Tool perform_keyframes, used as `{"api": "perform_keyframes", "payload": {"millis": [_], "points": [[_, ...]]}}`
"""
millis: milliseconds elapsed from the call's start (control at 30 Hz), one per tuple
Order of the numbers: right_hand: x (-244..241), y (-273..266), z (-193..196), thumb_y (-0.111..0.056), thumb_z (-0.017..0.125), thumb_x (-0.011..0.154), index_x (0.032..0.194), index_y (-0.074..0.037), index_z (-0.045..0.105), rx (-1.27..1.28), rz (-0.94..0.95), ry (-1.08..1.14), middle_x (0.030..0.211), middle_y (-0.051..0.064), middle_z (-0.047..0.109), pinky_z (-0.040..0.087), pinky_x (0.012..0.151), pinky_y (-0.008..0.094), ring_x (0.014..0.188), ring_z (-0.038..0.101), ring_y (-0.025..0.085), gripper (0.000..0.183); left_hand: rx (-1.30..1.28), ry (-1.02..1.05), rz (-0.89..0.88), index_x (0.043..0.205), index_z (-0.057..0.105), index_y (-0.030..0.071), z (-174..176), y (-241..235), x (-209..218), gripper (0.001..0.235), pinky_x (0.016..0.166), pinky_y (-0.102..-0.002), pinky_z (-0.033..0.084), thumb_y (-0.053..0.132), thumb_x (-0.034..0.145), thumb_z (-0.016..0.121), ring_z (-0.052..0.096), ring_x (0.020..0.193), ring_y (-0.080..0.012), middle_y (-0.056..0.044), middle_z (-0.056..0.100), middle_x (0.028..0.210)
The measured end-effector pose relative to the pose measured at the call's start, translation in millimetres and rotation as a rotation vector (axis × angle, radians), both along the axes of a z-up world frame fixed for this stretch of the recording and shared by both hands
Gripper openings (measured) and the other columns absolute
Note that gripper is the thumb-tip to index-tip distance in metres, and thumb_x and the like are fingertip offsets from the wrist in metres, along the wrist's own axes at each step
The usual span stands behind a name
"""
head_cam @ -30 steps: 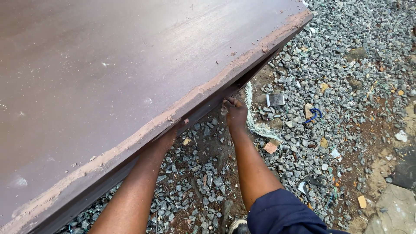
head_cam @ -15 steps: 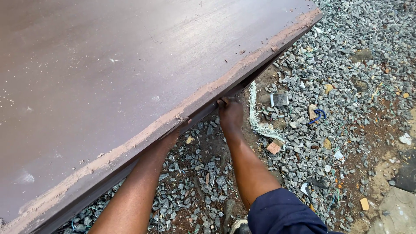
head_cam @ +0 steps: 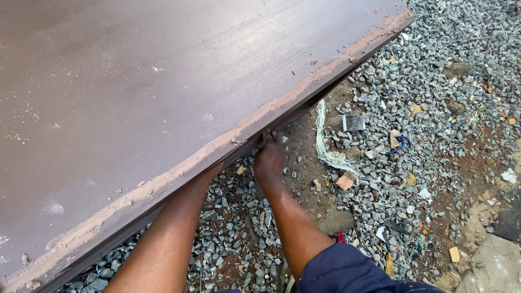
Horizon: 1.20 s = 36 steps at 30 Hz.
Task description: The person kneels beside a small wooden cabinet on gravel and applies wood filler by hand, scooping filler from a small container and pressing it into holes and dents along the cabinet's edges and frame, working around the piece to cover each spot.
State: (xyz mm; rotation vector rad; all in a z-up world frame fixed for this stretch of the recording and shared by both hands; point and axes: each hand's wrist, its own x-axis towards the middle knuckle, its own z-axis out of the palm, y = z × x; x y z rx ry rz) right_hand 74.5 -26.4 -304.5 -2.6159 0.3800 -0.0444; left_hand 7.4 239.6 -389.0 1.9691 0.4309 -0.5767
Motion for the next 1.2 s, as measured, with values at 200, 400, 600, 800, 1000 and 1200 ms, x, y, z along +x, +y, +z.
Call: {"api": "perform_keyframes", "payload": {"millis": [200,400,600,800,1000,1200], "points": [[-47.9,47.4,3.5,-0.002,0.056,0.092,0.12,-0.009,0.075,-0.095,0.14,0.168,0.134,0.013,0.06,0.052,0.093,0.048,0.123,0.054,0.043,0.034,0.055,0.017,-0.044,0.125,0.073,0.009,8.9,9.2,-13.8,0.061,0.102,-0.049,0.045,0.036,0.071,0.085,0.064,0.117,-0.039,-0.018,0.071,0.125],[-88.0,114.1,30.3,-0.008,0.068,0.084,0.113,-0.004,0.07,0.021,0.316,0.157,0.126,0.015,0.055,0.049,0.091,0.052,0.112,0.056,0.044,0.029,0.109,0.027,-0.091,0.125,0.073,0.008,17.7,11.9,-17.5,0.061,0.102,-0.049,0.046,0.034,0.071,0.086,0.064,0.118,-0.0398,-0.019,0.072,0.125],[-65.4,76.2,65.0,-0.014,0.065,0.09,0.092,-0.013,0.066,1.308,-0.168,-0.012,0.103,0.004,0.066,0.044,0.097,0.049,0.107,0.06,0.031,0.002,0.16,0.032,-0.143,0.125,0.073,0.007,68.9,-39.6,30.2,0.061,0.103,-0.049,0.047,0.033,0.072,0.086,0.065,0.119,-0.0407,-0.02,0.072,0.124],[-5.4,-10.8,59.8,0.008,0.048,0.087,0.099,-0.011,0.062,1.254,-0.225,0.261,0.092,0.008,0.073,0.039,0.059,0.031,0.067,0.058,0.018,0.027,0.238,0.07,-0.121,0.125,0.073,0.006,101.8,-16.2,23.0,0.061,0.103,-0.05,0.048,0.032,0.072,0.087,0.065,0.12,-0.0415,-0.021,0.072,0.124],[52.2,-49.7,100.0,-0.024,0.085,0.084,0.097,-0.034,0.084,0.343,0.477,0.416,0.105,0.01,0.077,0.056,0.081,0.042,0.101,0.073,0.032,0.017,0.292,0.131,-0.059,0.125,0.073,0.005,152.4,8.8,-30.0,0.061,0.104,-0.05,0.049,0.03,0.072,0.087,0.065,0.121,-0.0423,-0.022,0.072,0.124],[26.3,-25.0,147.1,-0.026,0.072,0.095,0.116,-0.02,0.08,0.181,0.779,0.596,0.096,0.013,0.079,0.056,0.071,0.04,0.074,0.074,0.03,0.023,0.312,0.179,0.058,0.125,0.073,0.004,201.3,13.7,-83.7,0.06,0.104,-0.05,0.05,0.029,0.072,0.088,0.065,0.122,-0.0431,-0.023,0.072,0.124]]}}
